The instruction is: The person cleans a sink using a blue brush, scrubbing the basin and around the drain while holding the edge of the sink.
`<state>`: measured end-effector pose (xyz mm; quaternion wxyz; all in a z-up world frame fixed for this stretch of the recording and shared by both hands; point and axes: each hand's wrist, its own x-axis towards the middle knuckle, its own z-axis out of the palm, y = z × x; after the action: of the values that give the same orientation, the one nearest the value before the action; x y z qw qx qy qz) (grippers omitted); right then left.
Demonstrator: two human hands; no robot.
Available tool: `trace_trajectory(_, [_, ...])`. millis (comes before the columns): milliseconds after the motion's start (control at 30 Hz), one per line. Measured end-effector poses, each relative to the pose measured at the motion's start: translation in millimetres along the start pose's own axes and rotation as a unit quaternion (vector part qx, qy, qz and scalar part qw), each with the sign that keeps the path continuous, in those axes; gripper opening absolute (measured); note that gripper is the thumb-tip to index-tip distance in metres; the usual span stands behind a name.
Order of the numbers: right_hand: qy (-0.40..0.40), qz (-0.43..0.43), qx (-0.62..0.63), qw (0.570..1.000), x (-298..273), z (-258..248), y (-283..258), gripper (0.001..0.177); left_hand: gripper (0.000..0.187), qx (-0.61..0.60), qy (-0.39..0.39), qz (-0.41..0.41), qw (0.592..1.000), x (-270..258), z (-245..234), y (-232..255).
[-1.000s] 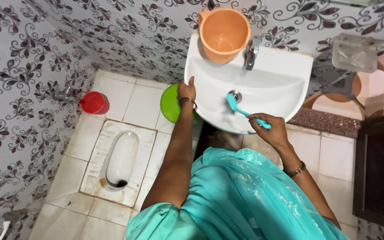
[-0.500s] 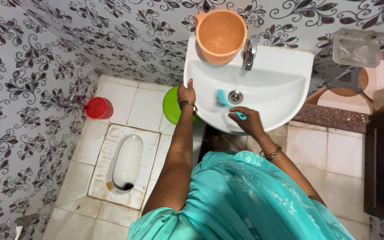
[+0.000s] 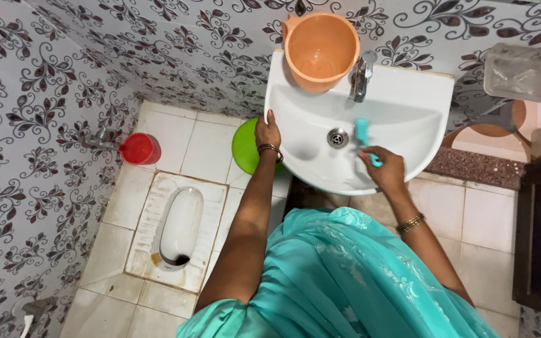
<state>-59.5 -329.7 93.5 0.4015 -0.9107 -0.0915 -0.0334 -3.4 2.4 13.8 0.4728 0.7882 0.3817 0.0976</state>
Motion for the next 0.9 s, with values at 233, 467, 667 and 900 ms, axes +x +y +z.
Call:
trace_trajectory(233, [-0.102,-0.027,0.266,0.958,10,71,-40,0.023,0.066,-0.078,0.078,0.167,0.98,19,24,-37])
trace_trajectory(467, [-0.138,0.024,-0.037,0.989,-17,-36,-9,0.025,0.059,-0.136,0.032,0.194,0.971,36,37,-62])
trace_trajectory(667, [-0.027,0.026,-0.075,0.996,-37,-46,-11,0.024,0.063,-0.14,-0.002,0.19,0.972,29,32,-58])
trace_trajectory(900, [-0.093,0.052,0.202,0.974,-47,32,-61,0.023,0.068,-0.136,-0.013,0.122,0.983,7,12,-30])
